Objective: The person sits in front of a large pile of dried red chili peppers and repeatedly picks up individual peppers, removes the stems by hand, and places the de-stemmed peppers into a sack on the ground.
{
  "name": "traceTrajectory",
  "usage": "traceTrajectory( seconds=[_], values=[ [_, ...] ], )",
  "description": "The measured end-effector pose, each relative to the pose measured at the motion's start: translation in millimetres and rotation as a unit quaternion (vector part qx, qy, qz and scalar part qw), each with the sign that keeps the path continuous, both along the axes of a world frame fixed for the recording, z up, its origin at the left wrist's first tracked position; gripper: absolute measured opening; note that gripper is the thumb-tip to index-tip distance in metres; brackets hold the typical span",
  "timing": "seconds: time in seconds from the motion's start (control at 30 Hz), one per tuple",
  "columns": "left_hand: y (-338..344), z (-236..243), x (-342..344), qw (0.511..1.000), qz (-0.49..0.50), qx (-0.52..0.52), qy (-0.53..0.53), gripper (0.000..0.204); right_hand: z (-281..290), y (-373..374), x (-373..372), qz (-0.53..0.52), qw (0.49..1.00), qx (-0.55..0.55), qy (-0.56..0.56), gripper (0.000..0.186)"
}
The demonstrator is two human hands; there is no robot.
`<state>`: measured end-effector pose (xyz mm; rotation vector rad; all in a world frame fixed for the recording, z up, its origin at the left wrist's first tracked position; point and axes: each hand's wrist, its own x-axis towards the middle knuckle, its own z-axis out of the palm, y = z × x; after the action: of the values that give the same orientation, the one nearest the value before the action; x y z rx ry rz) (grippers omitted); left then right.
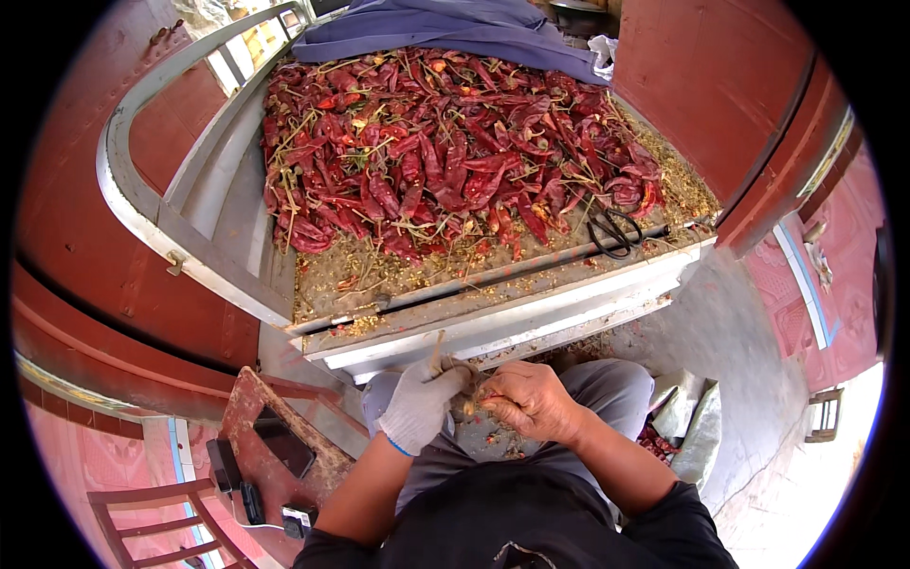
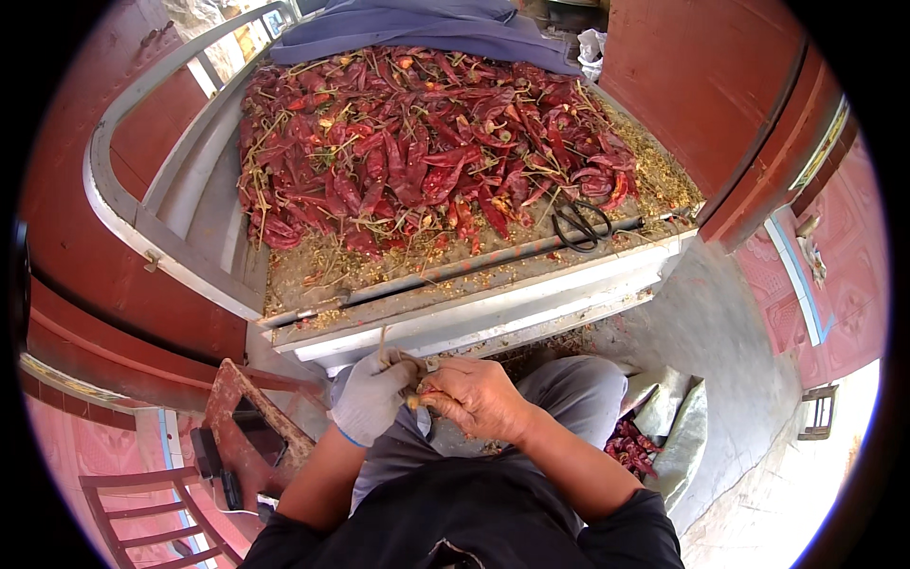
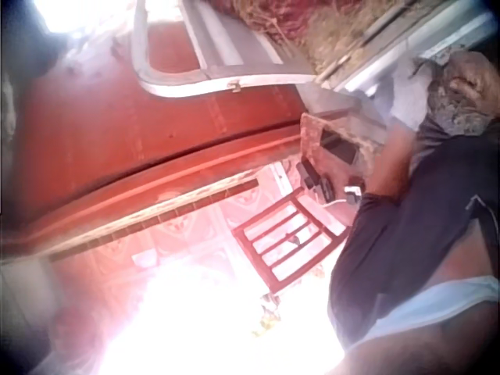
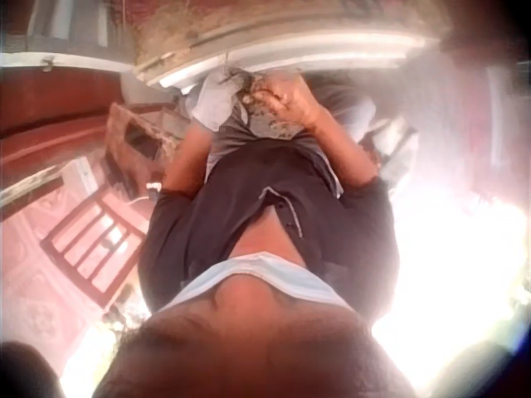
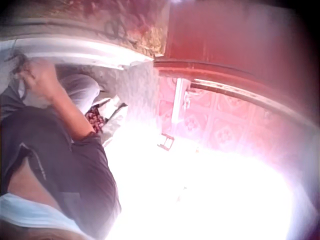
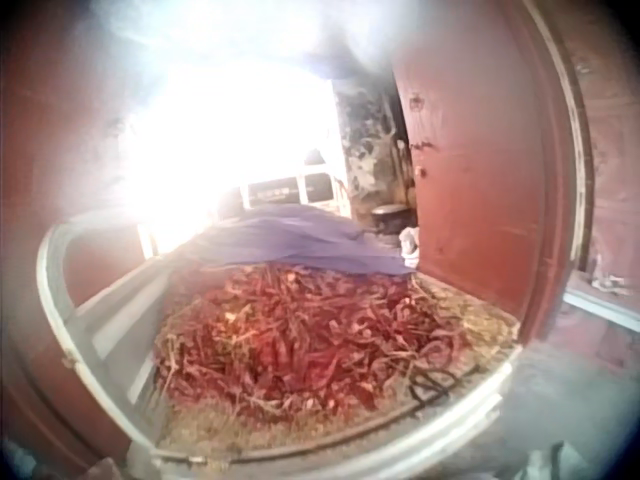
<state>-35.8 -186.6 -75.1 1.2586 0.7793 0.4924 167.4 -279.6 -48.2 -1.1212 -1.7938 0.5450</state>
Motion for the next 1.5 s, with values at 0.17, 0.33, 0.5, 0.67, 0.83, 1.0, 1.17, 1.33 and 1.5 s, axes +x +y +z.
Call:
traceTrajectory(
  seconds=[0.17,0.33,0.5,0.67,0.83,1.0,1.17,1.33,1.5],
  values=[
    [-4.8,22.7,-4.4,0.726,-0.166,0.523,0.414,0.056,-0.5,-17.2,19.7,-0.055,0.997,-0.056,-0.027,0.016],
    [-13.1,51.8,12.9,0.876,-0.112,0.438,0.168,0.06,-8.2,-24.9,13.5,-0.013,0.935,-0.296,0.196,0.028],
    [-24.4,11.8,40.1,0.983,-0.111,0.148,0.0,0.044,-8.3,-33.6,17.9,-0.008,0.873,-0.389,0.293,0.046],
    [-44.2,-11.3,58.9,0.995,-0.075,0.052,-0.05,0.023,-44.5,-128.6,65.5,-0.244,0.884,-0.322,0.236,0.042],
    [-40.2,-24.4,50.5,0.993,-0.08,-0.078,-0.049,0.03,-87.0,-279.7,146.6,-0.569,0.744,-0.349,-0.021,0.041],
    [-38.9,-32.9,43.5,0.994,-0.04,-0.092,-0.031,0.031,-81.7,-275.7,177.4,-0.642,0.719,-0.266,-0.005,0.038],
    [-25.2,-37.8,21.5,0.992,-0.068,-0.095,0.047,0.038,-22.1,-132.2,176.8,-0.52,0.835,-0.16,0.087,0.033],
    [-26.4,-31.9,2.4,0.998,-0.011,-0.044,0.036,0.043,18.4,7.1,173.5,-0.416,0.901,-0.022,-0.121,0.029],
    [-27.3,-17.3,-14.5,0.997,0.015,-0.075,0.026,0.044,14.2,71.8,201.2,-0.459,0.796,-0.169,-0.358,0.036]
  ],
)
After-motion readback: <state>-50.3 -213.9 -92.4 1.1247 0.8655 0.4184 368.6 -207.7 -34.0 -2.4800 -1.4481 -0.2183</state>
